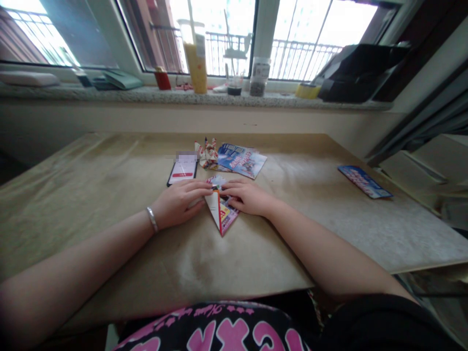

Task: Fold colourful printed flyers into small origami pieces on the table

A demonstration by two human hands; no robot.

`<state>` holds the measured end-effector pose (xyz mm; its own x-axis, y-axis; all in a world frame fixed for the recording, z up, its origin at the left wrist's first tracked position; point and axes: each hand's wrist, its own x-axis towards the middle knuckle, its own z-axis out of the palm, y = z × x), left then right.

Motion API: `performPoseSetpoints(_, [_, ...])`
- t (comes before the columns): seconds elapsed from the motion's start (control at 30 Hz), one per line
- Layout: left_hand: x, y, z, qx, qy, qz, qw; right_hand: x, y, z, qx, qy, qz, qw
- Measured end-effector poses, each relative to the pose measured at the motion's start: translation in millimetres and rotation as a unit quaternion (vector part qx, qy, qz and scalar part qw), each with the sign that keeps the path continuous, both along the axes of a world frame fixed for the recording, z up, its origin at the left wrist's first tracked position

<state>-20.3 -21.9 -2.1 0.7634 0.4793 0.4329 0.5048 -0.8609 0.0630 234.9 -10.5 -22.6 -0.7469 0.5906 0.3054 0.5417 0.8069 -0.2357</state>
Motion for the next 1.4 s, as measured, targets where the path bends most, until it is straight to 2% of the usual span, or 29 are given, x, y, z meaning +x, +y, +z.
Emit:
performPoseSetpoints(0.17, [1.2, -1.7, 0.3, 0.005, 0.029, 0.074, 0.997, -1.0, -1.7, 0.5, -0.027, -0.006, 0.006, 1.0])
performPoseSetpoints(0.4, [0.8, -0.4, -1.4, -0.022, 0.045, 0.101, 0.994, -0.3, -5.3, 3.9, -0.016, -0.026, 0.004, 1.0])
performPoseSetpoints(0.5, [-0.3, 2.1, -0.8, -0.046, 0.018, 0.092, 0.994, -2.3, -7.9, 7.9, 0.003, -0.052, -0.009, 0.999])
performPoseSetpoints(0.7, [-4.3, 4.1, 0.0, -0.078, -0.086, 0.067, 0.991, -4.8, -11.4, 12.1, 0.028, -0.1, -0.082, 0.991])
performPoseSetpoints(0.9, [-15.1, 10.5, 3.6, -0.079, -0.11, -0.008, 0.991, -4.3, -12.2, 11.3, 0.035, -0.11, -0.118, 0.986])
performPoseSetpoints(1.03, [-23.0, 14.3, 7.5, -0.051, -0.045, -0.05, 0.996, -3.6, -11.4, 10.9, 0.038, -0.098, -0.124, 0.987])
performPoseSetpoints(1.23, [-23.8, 11.3, 14.9, 0.026, 0.108, -0.069, 0.991, 4.4, -6.5, 11.3, 0.02, -0.052, -0.115, 0.992])
performPoseSetpoints(1.4, [-23.7, 8.6, 17.9, 0.045, 0.205, -0.042, 0.977, 14.5, -6.3, 16.9, -0.027, -0.035, -0.072, 0.996])
